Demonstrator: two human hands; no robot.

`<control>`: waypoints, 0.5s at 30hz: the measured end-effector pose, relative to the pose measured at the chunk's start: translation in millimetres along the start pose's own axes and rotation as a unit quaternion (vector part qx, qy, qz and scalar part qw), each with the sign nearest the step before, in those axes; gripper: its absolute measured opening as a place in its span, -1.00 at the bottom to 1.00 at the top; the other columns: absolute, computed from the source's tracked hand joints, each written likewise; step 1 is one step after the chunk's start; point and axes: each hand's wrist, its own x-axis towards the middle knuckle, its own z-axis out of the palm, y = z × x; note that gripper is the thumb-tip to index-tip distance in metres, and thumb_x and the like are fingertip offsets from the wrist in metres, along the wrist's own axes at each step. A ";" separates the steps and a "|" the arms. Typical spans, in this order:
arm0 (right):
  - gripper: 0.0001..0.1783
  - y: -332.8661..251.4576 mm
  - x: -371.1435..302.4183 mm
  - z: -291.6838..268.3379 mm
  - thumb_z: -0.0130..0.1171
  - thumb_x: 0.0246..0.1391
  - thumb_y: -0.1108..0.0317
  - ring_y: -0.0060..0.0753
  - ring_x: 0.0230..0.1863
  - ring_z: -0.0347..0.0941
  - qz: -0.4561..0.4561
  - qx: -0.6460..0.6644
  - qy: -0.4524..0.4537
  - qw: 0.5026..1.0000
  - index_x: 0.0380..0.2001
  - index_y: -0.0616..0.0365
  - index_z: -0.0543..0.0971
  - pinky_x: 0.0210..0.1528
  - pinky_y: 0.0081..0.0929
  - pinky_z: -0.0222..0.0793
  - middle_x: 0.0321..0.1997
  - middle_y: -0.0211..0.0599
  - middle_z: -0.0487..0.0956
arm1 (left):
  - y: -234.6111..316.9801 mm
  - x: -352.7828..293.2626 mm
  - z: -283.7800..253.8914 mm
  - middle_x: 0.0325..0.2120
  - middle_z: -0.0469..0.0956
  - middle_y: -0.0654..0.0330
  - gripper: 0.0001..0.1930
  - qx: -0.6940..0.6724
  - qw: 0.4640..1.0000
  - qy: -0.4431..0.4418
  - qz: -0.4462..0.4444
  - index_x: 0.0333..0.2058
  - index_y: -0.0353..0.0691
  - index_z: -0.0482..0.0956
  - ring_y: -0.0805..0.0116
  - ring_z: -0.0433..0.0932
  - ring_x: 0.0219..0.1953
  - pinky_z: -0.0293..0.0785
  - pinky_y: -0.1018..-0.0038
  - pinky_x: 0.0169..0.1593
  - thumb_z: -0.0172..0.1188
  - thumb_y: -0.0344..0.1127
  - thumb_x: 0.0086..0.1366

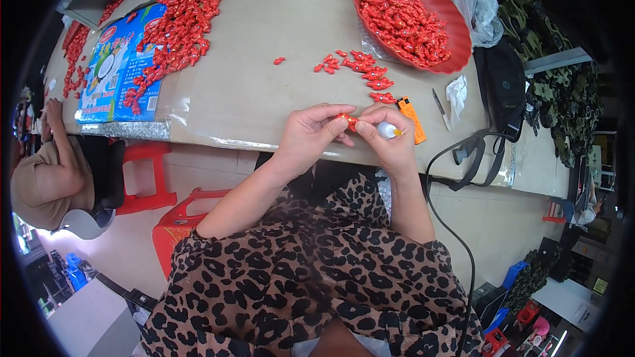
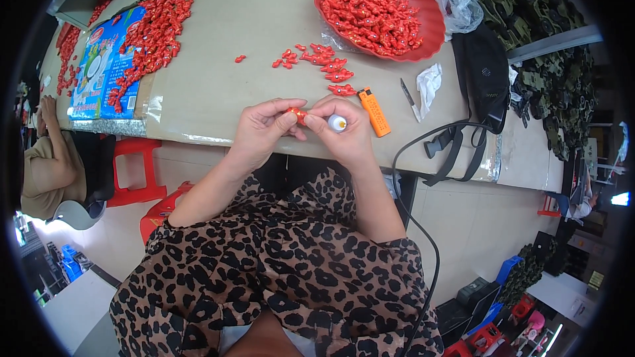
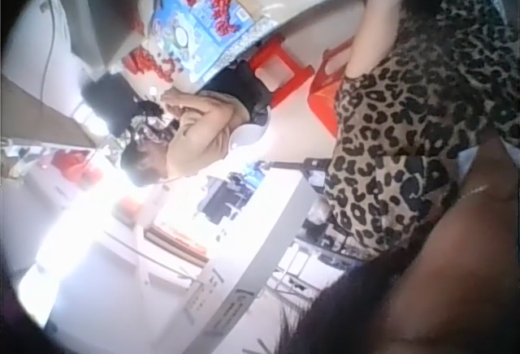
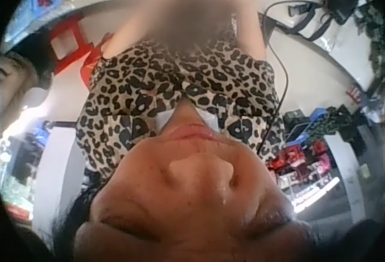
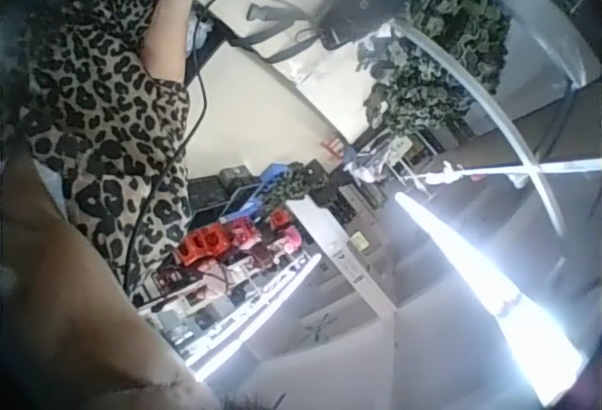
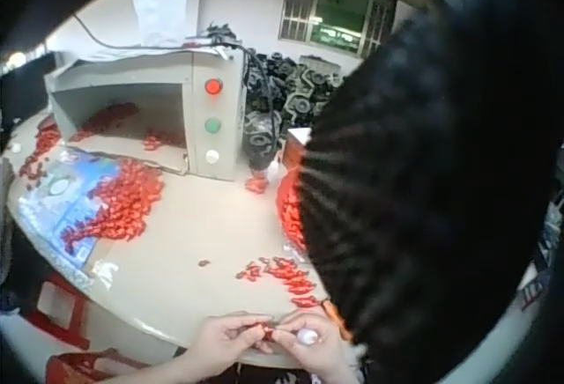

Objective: The person applies glue to small red plastic pieces using a squeeze bottle and attaches components together by hand.

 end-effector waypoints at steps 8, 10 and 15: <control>-0.92 -0.6 0.1 0.1 0.16 -0.23 0.58 -0.61 -0.47 0.34 -0.009 -0.011 0.000 1.000 -0.58 0.27 0.45 -0.41 -0.70 0.25 -0.52 -0.34 0.44 | -1.6 0.0 -0.1 -0.42 0.46 0.14 -0.77 -0.005 1.000 0.001 -0.001 -0.21 -0.39 0.40 0.46 0.46 -0.49 0.41 0.62 -0.36 -0.03 -0.46 0.14; -0.92 -0.2 0.1 -0.1 0.15 -0.23 0.58 -0.61 -0.47 0.34 -0.009 -0.012 0.000 1.000 -0.58 0.27 0.45 -0.41 -0.70 0.24 -0.52 -0.34 0.44 | -1.3 0.1 -0.1 -0.42 0.46 0.14 -0.77 -0.005 1.000 0.001 -0.001 -0.21 -0.39 0.40 0.46 0.46 -0.49 0.41 0.62 -0.36 -0.03 -0.45 0.14; -0.92 0.4 0.6 -0.3 0.15 -0.23 0.59 -0.61 -0.47 0.34 -0.011 -0.013 -0.003 1.000 -0.58 0.27 0.45 -0.41 -0.70 0.25 -0.52 -0.34 0.44 | -1.2 0.3 0.1 -0.41 0.45 0.14 -0.77 -0.007 1.000 -0.001 0.001 -0.21 -0.39 0.39 0.46 0.46 -0.49 0.41 0.62 -0.36 -0.03 -0.45 0.14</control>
